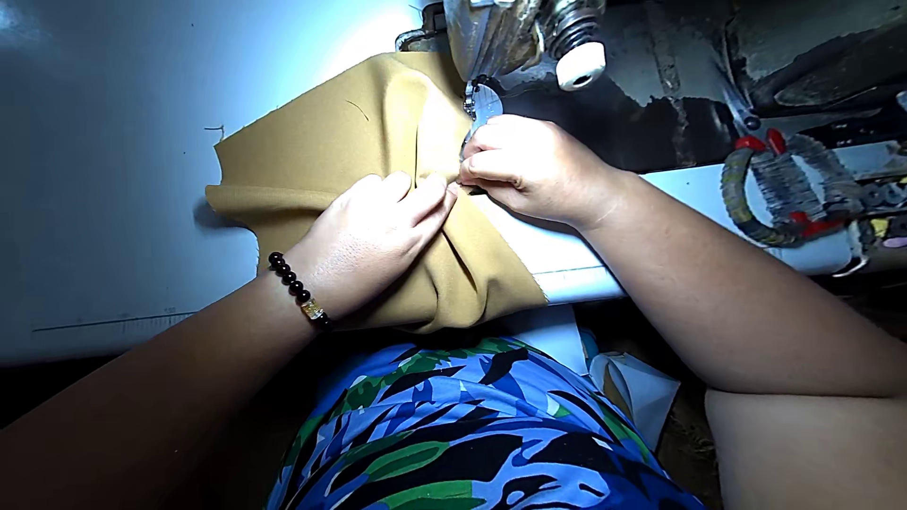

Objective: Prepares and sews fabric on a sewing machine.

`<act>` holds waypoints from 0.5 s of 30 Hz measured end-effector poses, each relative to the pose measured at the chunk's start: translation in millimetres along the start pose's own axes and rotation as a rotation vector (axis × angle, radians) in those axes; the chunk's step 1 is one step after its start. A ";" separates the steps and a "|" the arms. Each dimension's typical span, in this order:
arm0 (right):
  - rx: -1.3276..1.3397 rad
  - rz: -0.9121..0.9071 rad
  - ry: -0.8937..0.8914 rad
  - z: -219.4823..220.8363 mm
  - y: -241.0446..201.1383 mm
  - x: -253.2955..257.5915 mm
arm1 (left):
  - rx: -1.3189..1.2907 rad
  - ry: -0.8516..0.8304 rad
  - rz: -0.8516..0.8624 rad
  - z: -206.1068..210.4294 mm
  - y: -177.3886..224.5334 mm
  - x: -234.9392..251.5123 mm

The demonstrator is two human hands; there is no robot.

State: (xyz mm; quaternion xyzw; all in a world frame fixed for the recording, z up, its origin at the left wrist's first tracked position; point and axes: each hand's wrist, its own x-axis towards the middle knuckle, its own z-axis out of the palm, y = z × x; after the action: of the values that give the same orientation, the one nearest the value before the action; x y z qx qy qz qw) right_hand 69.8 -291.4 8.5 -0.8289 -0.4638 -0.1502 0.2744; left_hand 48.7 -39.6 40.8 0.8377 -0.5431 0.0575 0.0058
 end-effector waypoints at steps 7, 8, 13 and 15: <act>-0.007 0.007 0.001 0.3 -0.8 0.3 | -0.006 -0.021 0.010 -1.7 -3.4 -2.7; -0.011 0.010 -0.002 0.2 -1.1 0.3 | -0.009 -0.033 0.004 -1.8 -3.5 -1.5; -0.011 0.007 0.009 0.9 -0.7 -0.3 | 0.005 -0.037 -0.021 2.0 -1.3 0.1; -0.013 0.003 0.001 0.5 -0.4 -0.3 | -0.005 -0.037 -0.030 0.8 -1.1 0.6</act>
State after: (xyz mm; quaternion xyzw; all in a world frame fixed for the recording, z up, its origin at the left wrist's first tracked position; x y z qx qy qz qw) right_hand 69.3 -291.2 8.1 -0.8312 -0.4615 -0.1533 0.2695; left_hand 50.0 -39.8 40.0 0.8467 -0.5305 0.0405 -0.0011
